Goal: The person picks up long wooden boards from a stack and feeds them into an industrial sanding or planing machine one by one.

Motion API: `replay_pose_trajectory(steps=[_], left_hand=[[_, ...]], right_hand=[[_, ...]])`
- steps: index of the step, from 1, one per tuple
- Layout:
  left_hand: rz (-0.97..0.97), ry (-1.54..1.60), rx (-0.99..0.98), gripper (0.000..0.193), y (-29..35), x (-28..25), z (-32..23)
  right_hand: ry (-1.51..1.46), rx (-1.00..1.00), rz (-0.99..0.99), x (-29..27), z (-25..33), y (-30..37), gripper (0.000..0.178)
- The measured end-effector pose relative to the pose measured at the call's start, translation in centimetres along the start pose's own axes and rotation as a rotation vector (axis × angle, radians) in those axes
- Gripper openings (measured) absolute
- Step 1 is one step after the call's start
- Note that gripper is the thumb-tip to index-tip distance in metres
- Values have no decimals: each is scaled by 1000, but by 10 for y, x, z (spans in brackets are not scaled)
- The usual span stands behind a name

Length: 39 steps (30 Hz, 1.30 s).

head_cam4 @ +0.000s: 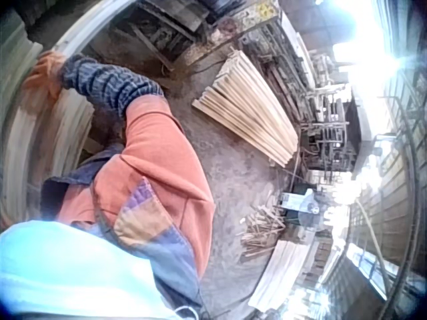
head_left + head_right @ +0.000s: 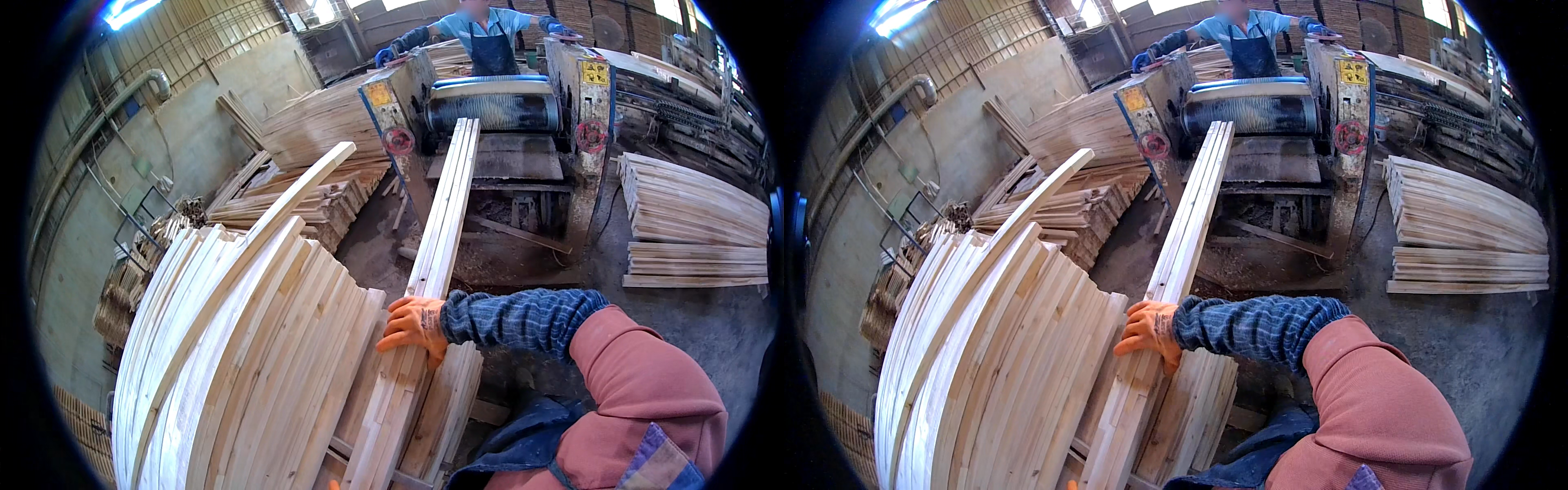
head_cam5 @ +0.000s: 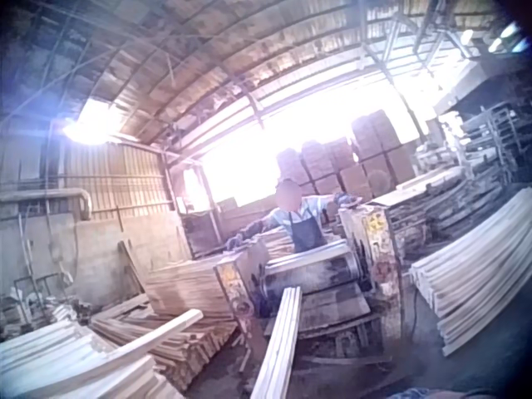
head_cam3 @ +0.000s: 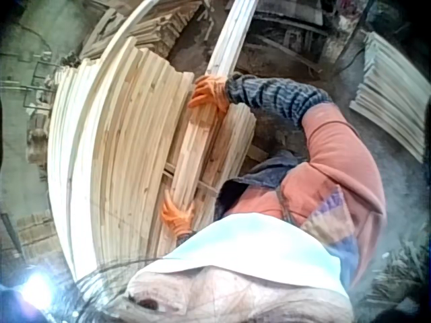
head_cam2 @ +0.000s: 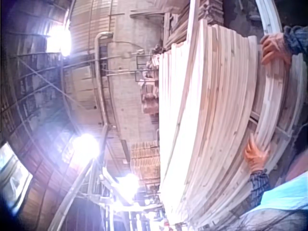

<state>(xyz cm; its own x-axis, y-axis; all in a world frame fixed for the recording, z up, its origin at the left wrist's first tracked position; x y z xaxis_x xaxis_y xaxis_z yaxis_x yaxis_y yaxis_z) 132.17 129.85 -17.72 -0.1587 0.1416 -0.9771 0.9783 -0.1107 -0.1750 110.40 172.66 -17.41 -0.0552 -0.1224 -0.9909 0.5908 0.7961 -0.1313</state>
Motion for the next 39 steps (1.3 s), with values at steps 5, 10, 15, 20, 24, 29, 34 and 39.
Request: replay_pose_trajectory(steps=[5, 10, 15, 20, 24, 29, 34, 39], left_hand=[[0, -23, 3, 111, 0, -2, -1], [-7, -22, 7, 110, -1, -3, -2], [0, -33, -7, 110, -2, -7, -5], [12, -36, -26, 109, -2, -9, -8], [-17, -44, -7, 109, -1, -9, -8], [23, -24, -35, 108, -3, -10, -9], [14, -6, -37, 108, -4, -11, -11], [11, -17, -23, 109, -2, -10, -9]], right_hand=[[20, 10, 2, -7, 5, 3, 119], [31, 3, 23, -5, 4, 1, 123], [33, 1, 16, -3, 3, 1, 123], [32, 12, 8, 0, 2, 1, 120], [32, -4, -18, 2, 2, 0, 123], [7, -4, -20, 4, 0, 0, 119], [9, 4, -15, 2, 1, 1, 117], [4, -8, -44, 3, 0, 2, 115]])
Point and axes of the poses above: each hand's wrist, its own y-axis away from the middle knuckle, its own x-axis out of the palm, z = x × y, the point moved 1 cm from there along -y, towards the middle knuckle, and after that the axes turned 4 degrees about -x, right-handed, at the moved point
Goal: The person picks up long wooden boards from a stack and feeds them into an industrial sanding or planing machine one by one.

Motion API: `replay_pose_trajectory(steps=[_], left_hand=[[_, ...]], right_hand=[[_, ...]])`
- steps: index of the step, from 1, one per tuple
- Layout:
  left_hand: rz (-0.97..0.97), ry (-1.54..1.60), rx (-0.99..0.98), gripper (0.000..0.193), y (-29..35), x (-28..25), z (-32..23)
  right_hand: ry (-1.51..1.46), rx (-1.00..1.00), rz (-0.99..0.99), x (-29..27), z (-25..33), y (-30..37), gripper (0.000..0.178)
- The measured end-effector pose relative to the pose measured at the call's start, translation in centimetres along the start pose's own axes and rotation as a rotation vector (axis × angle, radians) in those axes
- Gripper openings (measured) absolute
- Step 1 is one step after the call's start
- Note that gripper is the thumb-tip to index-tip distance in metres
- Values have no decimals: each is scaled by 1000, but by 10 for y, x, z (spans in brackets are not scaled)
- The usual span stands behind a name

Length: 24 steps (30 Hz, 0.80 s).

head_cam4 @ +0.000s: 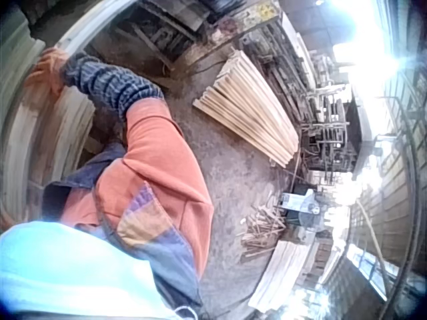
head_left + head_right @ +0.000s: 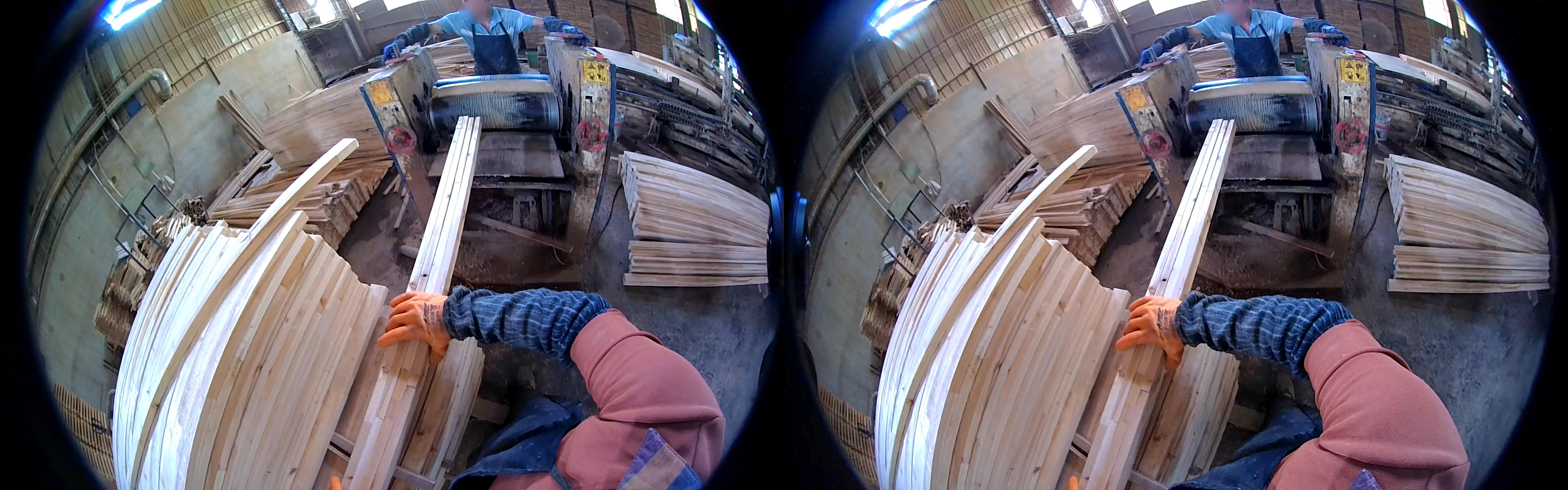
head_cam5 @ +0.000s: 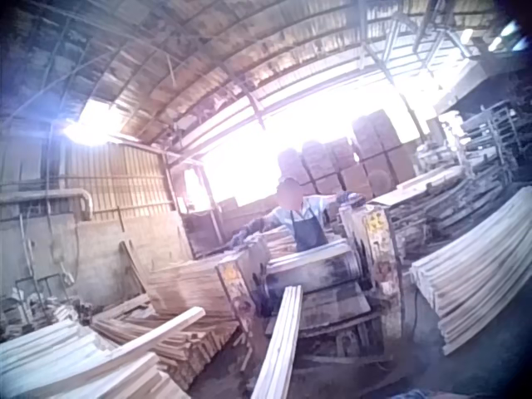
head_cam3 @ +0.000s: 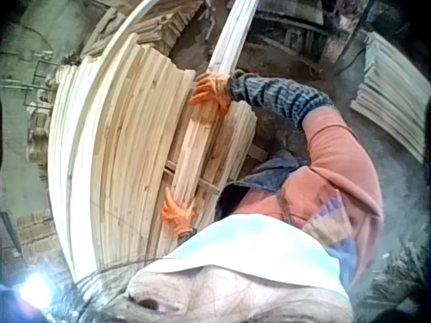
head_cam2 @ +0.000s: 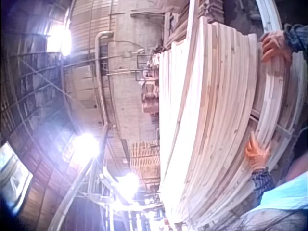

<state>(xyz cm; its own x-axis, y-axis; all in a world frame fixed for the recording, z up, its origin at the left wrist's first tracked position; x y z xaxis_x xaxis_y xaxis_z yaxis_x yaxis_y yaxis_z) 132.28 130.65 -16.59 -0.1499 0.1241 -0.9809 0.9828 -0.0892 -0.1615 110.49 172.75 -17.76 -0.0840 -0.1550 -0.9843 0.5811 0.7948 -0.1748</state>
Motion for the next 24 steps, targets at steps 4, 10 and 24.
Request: replay_pose_trajectory(steps=[4, 10, 24], left_hand=[[21, -20, -6, 110, 0, 1, 1], [6, -5, 17, 111, 0, 3, 3], [23, 3, -3, 108, -2, 2, 3]], right_hand=[[11, 10, -1, -1, 1, 0, 113], [22, 2, -9, -5, 3, 0, 120], [43, 9, 8, 1, 1, 0, 118]])
Point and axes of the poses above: each hand's wrist, its own y-axis away from the middle knuckle, its own x-axis out of the palm, z = x × y, the point moved 1 cm from there along -y, towards the middle knuckle, and after that the axes turned 4 degrees about -x, right-handed, at the moved point
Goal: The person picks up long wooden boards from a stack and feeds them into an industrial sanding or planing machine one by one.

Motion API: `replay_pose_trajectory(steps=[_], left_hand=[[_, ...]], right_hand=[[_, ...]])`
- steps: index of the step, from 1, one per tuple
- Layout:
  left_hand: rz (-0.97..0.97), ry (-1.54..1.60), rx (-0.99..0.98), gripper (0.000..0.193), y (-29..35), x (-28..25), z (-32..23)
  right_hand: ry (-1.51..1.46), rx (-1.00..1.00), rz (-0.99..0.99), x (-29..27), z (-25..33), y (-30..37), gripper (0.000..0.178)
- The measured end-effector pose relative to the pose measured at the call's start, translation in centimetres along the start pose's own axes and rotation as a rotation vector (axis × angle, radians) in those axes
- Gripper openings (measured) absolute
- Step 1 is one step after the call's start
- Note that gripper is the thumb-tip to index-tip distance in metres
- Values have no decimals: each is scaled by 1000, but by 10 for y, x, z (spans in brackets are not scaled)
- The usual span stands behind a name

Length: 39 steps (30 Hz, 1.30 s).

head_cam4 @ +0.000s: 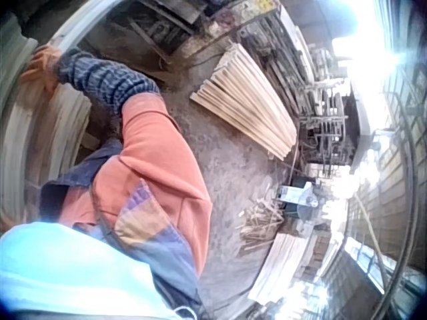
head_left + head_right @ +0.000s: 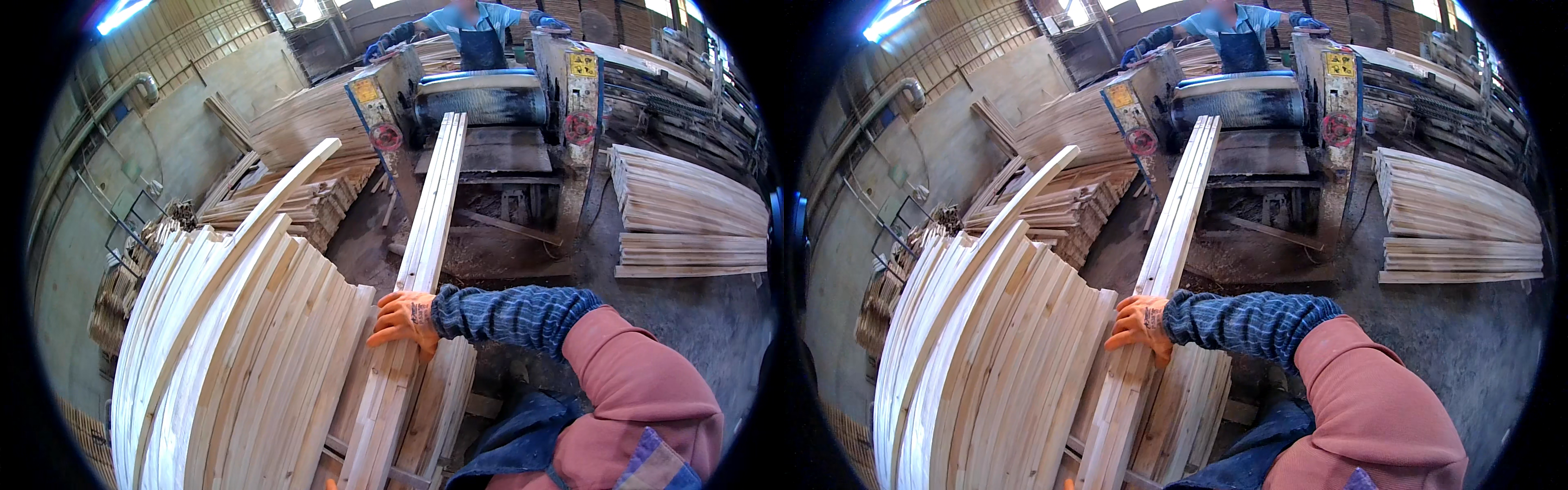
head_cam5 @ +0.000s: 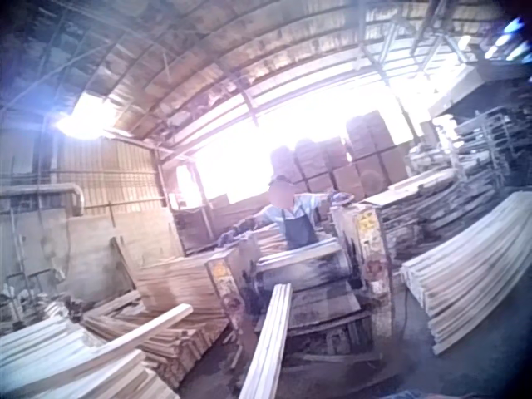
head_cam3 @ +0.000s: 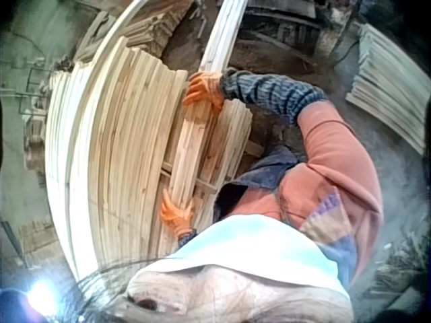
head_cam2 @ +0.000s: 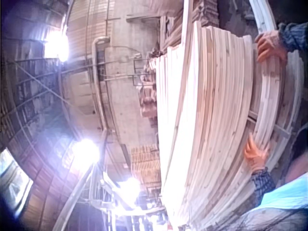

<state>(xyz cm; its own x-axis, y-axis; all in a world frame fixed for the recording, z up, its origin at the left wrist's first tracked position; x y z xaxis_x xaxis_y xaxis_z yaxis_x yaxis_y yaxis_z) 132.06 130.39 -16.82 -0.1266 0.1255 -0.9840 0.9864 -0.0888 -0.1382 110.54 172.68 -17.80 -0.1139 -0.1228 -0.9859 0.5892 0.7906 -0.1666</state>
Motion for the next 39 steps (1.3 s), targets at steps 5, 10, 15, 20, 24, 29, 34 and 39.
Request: replay_pose_trajectory(steps=[5, 10, 15, 20, 24, 29, 34, 39], left_hand=[[-14, 21, 48, 107, 2, 3, 5], [70, 3, -14, 108, 0, -4, -1], [112, -2, -55, 108, -1, -6, -3], [128, 1, -65, 110, 0, -7, -2], [135, -1, -66, 111, 0, -6, 1], [27, 17, 14, 111, 3, 2, 6], [42, -5, -18, 112, 1, -1, 0], [8, 14, 2, 113, 1, 4, 1]], right_hand=[[2, 0, 73, -9, 3, -2, 108], [23, -3, 27, -10, 5, 0, 114], [25, -5, 22, -9, 3, 1, 114], [26, -6, 6, -4, 3, -1, 114], [4, -21, -18, -2, 2, 0, 112], [-37, -44, -55, -2, 0, 2, 110], [-32, -15, -28, 0, 2, 1, 112], [-23, 36, 92, -5, 7, 0, 116]])
Point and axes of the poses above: each hand's wrist, its own y-axis away from the middle knuckle, its own x-axis out of the palm, z = x × y, the point moved 1 cm from there along -y, towards the middle knuckle, and after that the axes turned 4 degrees about -x, right-handed, at the moved point
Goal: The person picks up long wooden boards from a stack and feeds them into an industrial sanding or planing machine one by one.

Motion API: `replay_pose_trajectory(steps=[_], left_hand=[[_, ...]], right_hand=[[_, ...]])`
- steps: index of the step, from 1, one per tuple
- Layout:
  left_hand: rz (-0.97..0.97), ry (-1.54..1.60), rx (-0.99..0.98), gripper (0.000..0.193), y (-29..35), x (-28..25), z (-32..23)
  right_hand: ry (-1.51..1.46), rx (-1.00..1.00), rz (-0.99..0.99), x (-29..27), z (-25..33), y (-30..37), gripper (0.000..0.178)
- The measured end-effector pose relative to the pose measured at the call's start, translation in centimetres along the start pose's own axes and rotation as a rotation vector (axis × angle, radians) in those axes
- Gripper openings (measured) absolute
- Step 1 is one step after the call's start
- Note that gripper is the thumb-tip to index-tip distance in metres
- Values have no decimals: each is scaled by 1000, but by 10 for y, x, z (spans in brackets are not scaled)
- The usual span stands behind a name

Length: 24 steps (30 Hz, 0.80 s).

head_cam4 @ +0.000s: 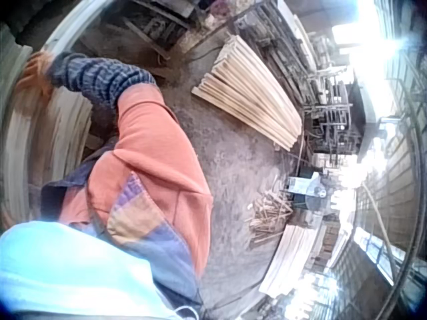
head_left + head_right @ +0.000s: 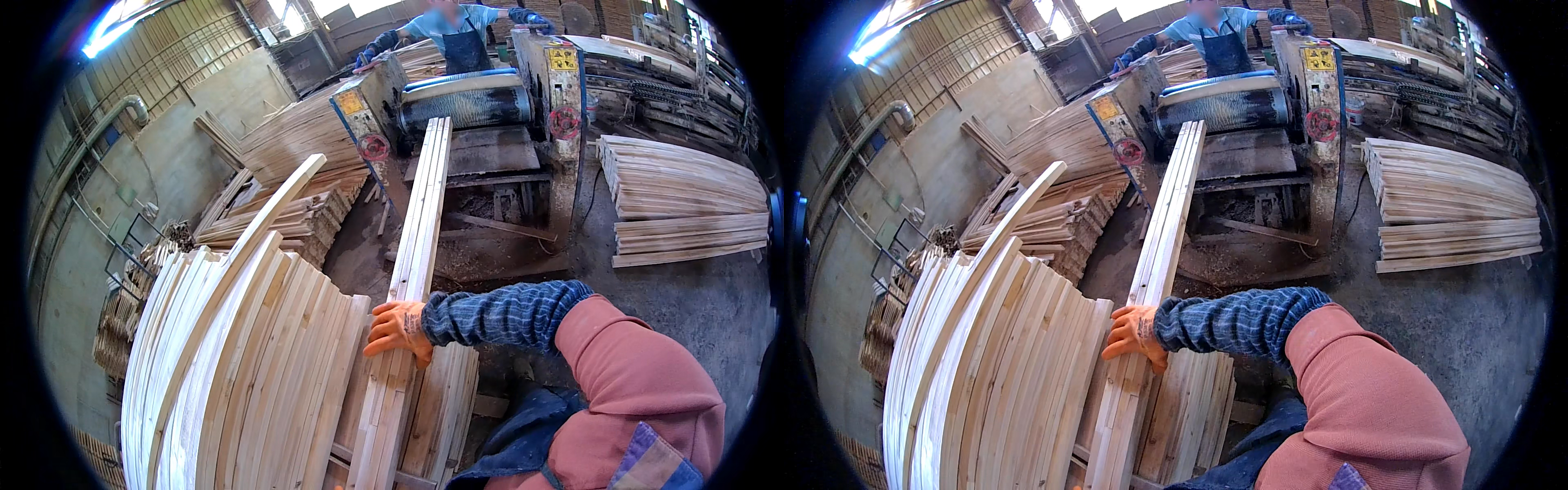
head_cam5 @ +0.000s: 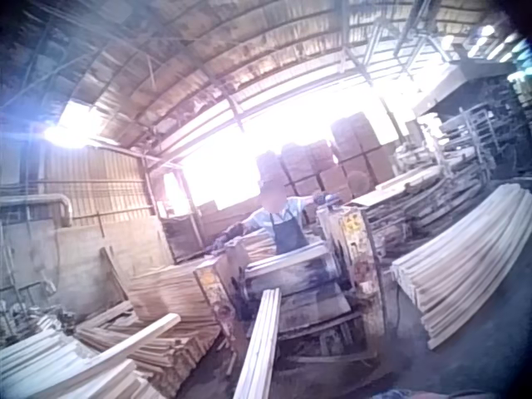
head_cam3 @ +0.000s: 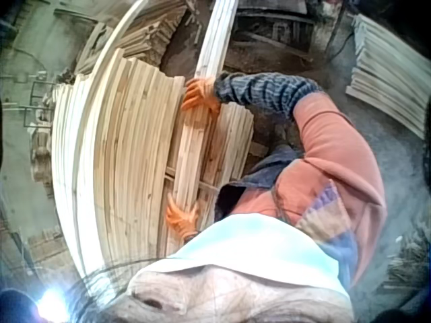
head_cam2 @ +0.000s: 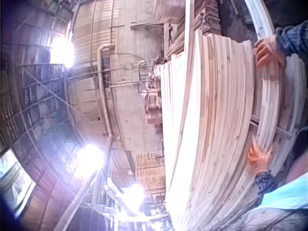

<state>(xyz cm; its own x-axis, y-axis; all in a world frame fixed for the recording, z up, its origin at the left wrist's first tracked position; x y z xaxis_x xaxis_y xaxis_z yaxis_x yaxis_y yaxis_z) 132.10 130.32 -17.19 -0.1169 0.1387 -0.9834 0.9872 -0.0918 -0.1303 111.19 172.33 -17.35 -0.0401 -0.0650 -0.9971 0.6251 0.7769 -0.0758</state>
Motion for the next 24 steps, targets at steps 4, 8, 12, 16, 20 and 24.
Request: replay_pose_trajectory(steps=[4, 8, 12, 16, 20, 24], left_hand=[[2, -11, -17, 113, 2, -2, 0], [39, -21, -43, 112, -2, -6, -6], [35, 13, -43, 111, 2, -6, 2], [-51, 91, 149, 102, 9, -24, -2], [88, -109, 47, 97, 59, -38, 88], [172, -236, -128, 95, 116, -30, 173]], right_hand=[[-32, -59, 182, -6, 45, -32, 120], [-134, -280, 91, 12, 104, -68, 113], [-176, -354, 133, 1, 146, -96, 107], [-178, -390, 39, 21, 146, -99, 107], [-214, -382, 46, 20, 143, -99, 107], [-207, -363, 29, 18, 149, -96, 96]])
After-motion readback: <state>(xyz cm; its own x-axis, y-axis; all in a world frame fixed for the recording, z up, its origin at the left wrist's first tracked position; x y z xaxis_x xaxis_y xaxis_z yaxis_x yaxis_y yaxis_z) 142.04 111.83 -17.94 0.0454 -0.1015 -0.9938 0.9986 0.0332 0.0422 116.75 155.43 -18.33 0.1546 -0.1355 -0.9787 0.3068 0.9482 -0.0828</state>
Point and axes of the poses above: each hand's wrist, its own y-axis away from the middle knuckle, its own x-axis out of the palm, z = x × y, the point moved 1 cm from there along -y, towards the middle knuckle, and after that the axes turned 4 degrees about -x, right-handed, at the moved point
